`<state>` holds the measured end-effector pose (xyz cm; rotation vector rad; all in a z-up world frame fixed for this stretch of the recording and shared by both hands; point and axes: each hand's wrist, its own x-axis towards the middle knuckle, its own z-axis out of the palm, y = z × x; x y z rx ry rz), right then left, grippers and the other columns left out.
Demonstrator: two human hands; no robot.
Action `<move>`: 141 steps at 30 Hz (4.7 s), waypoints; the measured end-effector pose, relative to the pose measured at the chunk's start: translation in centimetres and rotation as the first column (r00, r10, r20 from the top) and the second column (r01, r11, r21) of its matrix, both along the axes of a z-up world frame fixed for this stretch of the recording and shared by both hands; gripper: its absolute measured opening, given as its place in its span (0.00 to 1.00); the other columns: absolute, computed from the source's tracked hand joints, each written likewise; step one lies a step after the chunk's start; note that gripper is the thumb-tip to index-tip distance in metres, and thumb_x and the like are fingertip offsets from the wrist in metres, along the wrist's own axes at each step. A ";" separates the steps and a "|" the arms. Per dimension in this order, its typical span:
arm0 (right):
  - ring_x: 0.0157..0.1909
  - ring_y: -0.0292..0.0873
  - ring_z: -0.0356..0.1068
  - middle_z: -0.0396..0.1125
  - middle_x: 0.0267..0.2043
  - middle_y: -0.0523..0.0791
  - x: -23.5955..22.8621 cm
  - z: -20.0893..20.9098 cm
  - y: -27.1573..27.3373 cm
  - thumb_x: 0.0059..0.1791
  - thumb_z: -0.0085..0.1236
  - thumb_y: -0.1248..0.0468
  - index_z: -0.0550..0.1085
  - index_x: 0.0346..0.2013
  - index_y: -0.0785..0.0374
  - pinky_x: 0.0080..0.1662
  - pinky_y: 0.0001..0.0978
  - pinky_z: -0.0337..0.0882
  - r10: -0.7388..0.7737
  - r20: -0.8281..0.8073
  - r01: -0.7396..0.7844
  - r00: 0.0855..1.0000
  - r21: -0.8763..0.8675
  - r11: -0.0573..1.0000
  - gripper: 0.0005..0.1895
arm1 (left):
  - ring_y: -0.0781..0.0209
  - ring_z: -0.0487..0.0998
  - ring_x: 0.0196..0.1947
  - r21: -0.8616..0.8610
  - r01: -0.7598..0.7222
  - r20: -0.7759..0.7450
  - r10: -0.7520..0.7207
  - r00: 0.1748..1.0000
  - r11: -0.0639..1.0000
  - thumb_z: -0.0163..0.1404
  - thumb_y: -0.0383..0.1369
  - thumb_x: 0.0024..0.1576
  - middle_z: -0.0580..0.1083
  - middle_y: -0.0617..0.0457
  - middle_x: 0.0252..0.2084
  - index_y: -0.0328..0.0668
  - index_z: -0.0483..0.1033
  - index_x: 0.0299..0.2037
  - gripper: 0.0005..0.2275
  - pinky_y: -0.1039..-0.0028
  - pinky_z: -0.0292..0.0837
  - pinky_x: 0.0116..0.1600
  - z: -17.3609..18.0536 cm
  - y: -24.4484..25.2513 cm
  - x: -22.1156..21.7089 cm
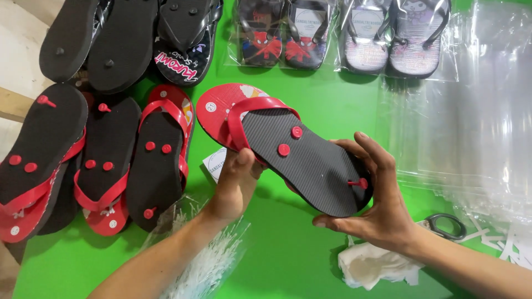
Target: The person trims excess material from the straps and soles of red children's flip-flops using scissors. They then attach a small white tag to the pair and place the finished flip-flops into a clear plastic packaging bag.
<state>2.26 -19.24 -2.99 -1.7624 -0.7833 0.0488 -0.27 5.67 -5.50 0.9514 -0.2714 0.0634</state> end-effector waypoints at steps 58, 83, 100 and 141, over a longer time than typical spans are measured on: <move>0.29 0.61 0.72 0.67 0.45 0.59 3.9 1.8 -2.0 0.56 0.32 0.37 0.60 0.67 0.63 0.27 0.44 0.71 -0.185 -0.540 0.385 0.821 0.285 0.878 0.38 | 0.43 0.79 0.59 0.786 0.019 -0.042 0.022 0.999 0.618 0.40 0.52 0.62 0.58 0.35 0.75 0.47 0.43 0.75 0.34 0.54 0.83 0.55 2.4 -0.5 -0.2; 0.49 0.58 0.77 0.73 0.51 0.58 4.2 -1.8 -5.4 0.51 0.47 0.40 0.66 0.64 0.72 0.32 0.44 0.85 0.005 -0.494 0.080 0.870 0.151 0.985 0.41 | 0.57 0.84 0.41 0.472 -0.213 0.025 0.228 0.973 0.856 0.50 0.36 0.64 0.77 0.48 0.46 0.38 0.60 0.65 0.21 0.70 0.80 0.54 5.2 -0.7 -1.2; 0.40 0.45 0.74 0.67 0.46 0.46 3.6 1.0 -4.6 0.56 0.51 0.56 0.71 0.48 0.66 0.34 0.31 0.83 0.069 -0.255 -0.002 0.964 0.252 0.968 0.15 | 0.60 0.84 0.39 0.462 -0.244 -0.019 0.285 0.958 0.853 0.47 0.38 0.65 0.79 0.49 0.46 0.42 0.65 0.53 0.12 0.75 0.77 0.40 3.9 -0.6 -0.2; 0.50 0.33 0.83 0.79 0.53 0.28 0.9 -4.6 -24.5 0.33 0.75 0.50 0.71 0.61 0.34 0.53 0.36 0.85 0.221 0.096 -0.002 0.971 -0.913 0.408 0.41 | 0.48 0.82 0.51 0.085 0.044 -0.337 -0.013 0.941 0.995 0.60 0.37 0.53 0.79 0.42 0.52 0.35 0.73 0.53 0.21 0.63 0.84 0.55 3.7 0.3 0.4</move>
